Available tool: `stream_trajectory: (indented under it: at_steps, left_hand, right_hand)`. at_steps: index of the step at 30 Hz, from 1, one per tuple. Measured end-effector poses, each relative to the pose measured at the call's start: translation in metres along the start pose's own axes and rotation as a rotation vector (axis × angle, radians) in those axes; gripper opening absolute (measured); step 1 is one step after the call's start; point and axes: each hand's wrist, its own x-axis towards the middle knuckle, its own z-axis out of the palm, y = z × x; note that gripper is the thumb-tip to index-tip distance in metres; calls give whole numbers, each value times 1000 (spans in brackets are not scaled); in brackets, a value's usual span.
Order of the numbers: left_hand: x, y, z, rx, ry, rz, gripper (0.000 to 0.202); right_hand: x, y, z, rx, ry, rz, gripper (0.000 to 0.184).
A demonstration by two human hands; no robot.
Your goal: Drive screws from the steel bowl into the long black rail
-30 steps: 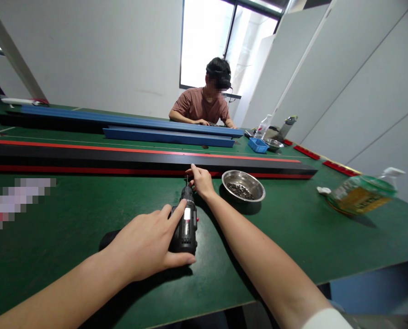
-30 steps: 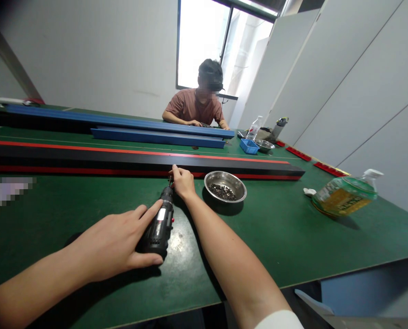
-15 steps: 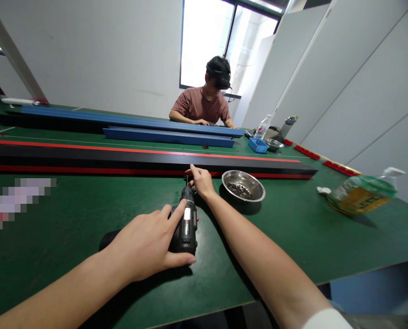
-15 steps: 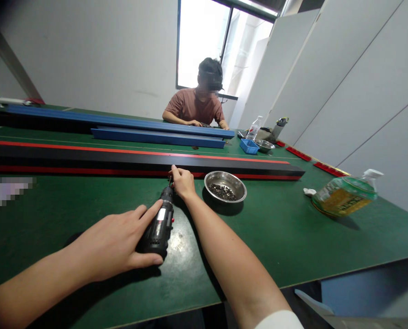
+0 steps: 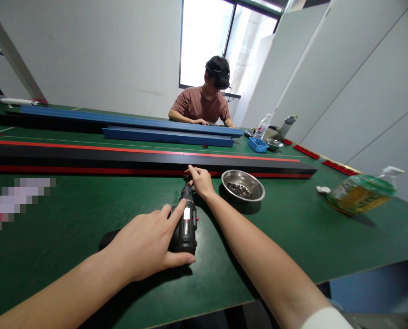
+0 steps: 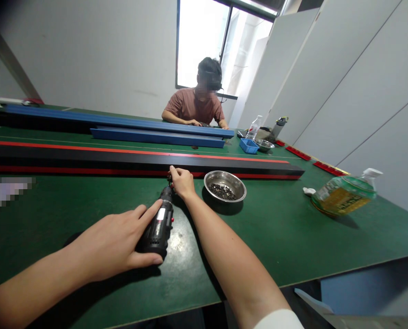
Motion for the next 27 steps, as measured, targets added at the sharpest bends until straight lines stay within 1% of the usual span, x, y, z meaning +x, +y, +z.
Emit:
stream_trajectory:
  at_steps: [8, 27]
  left_hand:
    - [1, 0, 1, 4, -1, 2, 105]
    - [2, 0, 2, 6, 5, 2, 106]
  right_hand:
    - [2, 2, 1, -4, 8, -21, 48]
    - [1, 1, 0, -10, -3, -14, 47]
